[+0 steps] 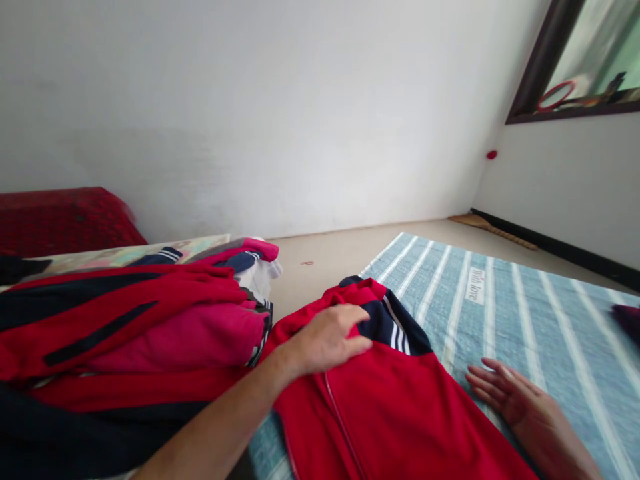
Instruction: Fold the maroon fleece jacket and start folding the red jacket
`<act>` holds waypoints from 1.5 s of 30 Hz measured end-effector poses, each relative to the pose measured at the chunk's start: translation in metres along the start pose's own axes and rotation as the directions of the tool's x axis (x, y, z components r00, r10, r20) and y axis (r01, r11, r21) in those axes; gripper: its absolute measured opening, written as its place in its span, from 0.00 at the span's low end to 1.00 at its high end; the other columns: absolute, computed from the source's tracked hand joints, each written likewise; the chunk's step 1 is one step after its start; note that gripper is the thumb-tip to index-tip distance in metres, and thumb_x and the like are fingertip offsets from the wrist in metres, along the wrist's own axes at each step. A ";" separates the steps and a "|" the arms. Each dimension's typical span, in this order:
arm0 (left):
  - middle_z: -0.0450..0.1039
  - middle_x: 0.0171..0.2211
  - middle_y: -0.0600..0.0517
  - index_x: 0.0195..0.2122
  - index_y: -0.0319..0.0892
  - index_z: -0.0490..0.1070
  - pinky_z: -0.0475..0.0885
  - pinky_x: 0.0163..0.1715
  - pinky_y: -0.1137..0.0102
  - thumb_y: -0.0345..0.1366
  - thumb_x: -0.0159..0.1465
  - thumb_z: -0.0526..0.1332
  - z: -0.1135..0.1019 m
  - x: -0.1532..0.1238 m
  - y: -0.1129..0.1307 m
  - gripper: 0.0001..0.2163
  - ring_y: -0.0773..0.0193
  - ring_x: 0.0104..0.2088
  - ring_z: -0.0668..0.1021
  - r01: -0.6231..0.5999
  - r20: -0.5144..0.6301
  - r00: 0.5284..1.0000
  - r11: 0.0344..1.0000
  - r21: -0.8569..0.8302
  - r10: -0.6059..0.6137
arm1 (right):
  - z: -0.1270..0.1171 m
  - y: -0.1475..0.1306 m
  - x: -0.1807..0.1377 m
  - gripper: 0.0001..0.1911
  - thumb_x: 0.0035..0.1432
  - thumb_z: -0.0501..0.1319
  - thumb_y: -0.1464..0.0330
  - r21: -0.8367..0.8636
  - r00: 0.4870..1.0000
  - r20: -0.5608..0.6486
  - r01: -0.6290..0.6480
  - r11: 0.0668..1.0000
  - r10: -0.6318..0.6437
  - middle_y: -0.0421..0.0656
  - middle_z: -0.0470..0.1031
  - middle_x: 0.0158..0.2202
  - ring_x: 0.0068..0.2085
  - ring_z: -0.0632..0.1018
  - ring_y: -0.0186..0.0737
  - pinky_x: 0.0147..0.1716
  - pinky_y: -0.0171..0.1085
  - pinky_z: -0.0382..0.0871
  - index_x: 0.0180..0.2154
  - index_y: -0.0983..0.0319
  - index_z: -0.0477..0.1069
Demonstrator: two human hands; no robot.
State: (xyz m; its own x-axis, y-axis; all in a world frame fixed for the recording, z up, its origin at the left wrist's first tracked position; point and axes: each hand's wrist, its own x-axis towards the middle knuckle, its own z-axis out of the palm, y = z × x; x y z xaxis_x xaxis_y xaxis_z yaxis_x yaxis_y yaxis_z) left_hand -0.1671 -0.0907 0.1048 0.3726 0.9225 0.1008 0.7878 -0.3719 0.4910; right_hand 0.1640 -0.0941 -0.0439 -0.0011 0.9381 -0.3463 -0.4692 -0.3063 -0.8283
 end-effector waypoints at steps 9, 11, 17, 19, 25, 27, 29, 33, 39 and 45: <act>0.64 0.57 0.33 0.59 0.29 0.58 0.66 0.51 0.65 0.55 0.56 0.55 -0.024 0.016 -0.122 0.38 0.50 0.55 0.71 0.512 0.004 0.855 0.846 0.149 -0.519 | 0.019 -0.007 -0.012 0.26 0.51 0.67 0.56 -0.264 0.997 0.077 -0.007 0.965 0.028 0.46 0.80 0.41 0.41 0.80 0.42 0.42 0.34 0.72 0.48 0.62 0.68; 0.66 0.56 0.35 0.57 0.31 0.62 0.67 0.49 0.67 0.53 0.52 0.59 -0.017 0.019 -0.123 0.37 0.50 0.54 0.72 0.504 -0.004 0.862 0.859 0.093 -0.506 | 0.022 -0.008 -0.014 0.25 0.51 0.67 0.56 -0.291 0.991 0.123 -0.011 0.957 0.048 0.45 0.80 0.39 0.38 0.80 0.41 0.39 0.34 0.72 0.47 0.62 0.69; 0.76 0.25 0.54 0.26 0.42 0.74 0.68 0.27 0.72 0.40 0.49 0.60 -0.010 0.034 -0.102 0.08 0.58 0.30 0.78 0.442 0.036 0.895 0.896 0.046 -0.444 | 0.030 -0.008 -0.015 0.25 0.51 0.66 0.56 -0.385 0.975 0.207 0.005 0.923 0.081 0.40 0.79 0.30 0.31 0.79 0.40 0.35 0.36 0.71 0.48 0.61 0.70; 0.70 0.17 0.57 0.19 0.42 0.70 0.64 0.21 0.73 0.37 0.48 0.59 -0.011 0.040 -0.094 0.05 0.61 0.23 0.75 0.419 0.044 0.907 0.908 0.024 -0.420 | 0.033 -0.008 -0.016 0.26 0.51 0.67 0.57 -0.408 0.959 0.258 -0.005 0.913 0.120 0.41 0.79 0.29 0.31 0.79 0.42 0.34 0.37 0.71 0.49 0.62 0.70; 0.71 0.21 0.57 0.28 0.40 0.75 0.63 0.23 0.74 0.37 0.53 0.56 -0.012 0.075 -0.050 0.09 0.64 0.25 0.73 0.299 -0.087 0.948 0.951 -0.081 -0.305 | 0.044 -0.010 -0.024 0.21 0.47 0.69 0.62 -0.265 0.874 0.440 -0.091 0.960 0.204 0.48 0.80 0.32 0.34 0.80 0.47 0.39 0.43 0.71 0.42 0.65 0.75; 0.71 0.23 0.56 0.30 0.40 0.76 0.65 0.25 0.74 0.38 0.55 0.57 -0.013 0.092 -0.027 0.10 0.64 0.26 0.74 0.176 -0.169 0.965 0.973 -0.150 -0.200 | 0.044 -0.014 -0.026 0.19 0.45 0.70 0.63 -0.181 0.913 0.378 -0.093 0.979 0.157 0.47 0.80 0.31 0.34 0.80 0.47 0.39 0.43 0.71 0.39 0.65 0.76; 0.73 0.25 0.55 0.32 0.40 0.77 0.67 0.28 0.73 0.37 0.55 0.58 -0.014 0.109 0.000 0.10 0.63 0.29 0.75 -0.001 -0.277 0.959 0.973 -0.229 -0.064 | 0.039 -0.021 -0.029 0.17 0.44 0.71 0.63 -0.085 0.959 0.272 -0.065 0.994 0.086 0.45 0.80 0.31 0.36 0.80 0.49 0.40 0.43 0.71 0.37 0.64 0.76; 0.77 0.32 0.53 0.37 0.38 0.77 0.70 0.34 0.72 0.35 0.56 0.60 -0.018 0.143 0.050 0.10 0.61 0.34 0.77 -0.253 -0.459 0.887 0.880 -0.402 0.045 | 0.016 -0.038 -0.032 0.15 0.42 0.71 0.64 0.054 0.997 0.070 0.040 0.998 -0.044 0.41 0.81 0.31 0.41 0.80 0.51 0.44 0.44 0.70 0.35 0.59 0.75; 0.78 0.37 0.51 0.44 0.38 0.74 0.72 0.39 0.68 0.35 0.58 0.61 0.010 0.174 0.074 0.14 0.60 0.37 0.78 -0.306 -0.333 0.934 0.761 -0.572 0.125 | -0.032 -0.051 -0.031 0.17 0.43 0.70 0.62 0.093 0.939 -0.243 0.271 0.958 -0.242 0.35 0.80 0.34 0.39 0.80 0.44 0.44 0.38 0.70 0.39 0.52 0.72; 0.76 0.46 0.43 0.48 0.37 0.72 0.71 0.47 0.65 0.38 0.55 0.65 0.057 0.162 0.040 0.20 0.55 0.46 0.77 -0.105 -0.134 0.990 0.899 -0.425 0.053 | -0.049 -0.052 -0.019 0.12 0.45 0.70 0.66 0.065 0.979 -0.170 0.128 0.990 -0.115 0.39 0.80 0.28 0.30 0.80 0.40 0.32 0.33 0.71 0.34 0.60 0.73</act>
State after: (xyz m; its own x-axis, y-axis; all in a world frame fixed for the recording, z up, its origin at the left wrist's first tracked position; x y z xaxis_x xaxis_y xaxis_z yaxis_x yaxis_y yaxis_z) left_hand -0.0469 0.0384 0.0913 0.3445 0.9071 0.2417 0.4606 -0.3877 0.7985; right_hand 0.2319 -0.1043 -0.0156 0.2034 0.9258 -0.3186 -0.5221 -0.1727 -0.8352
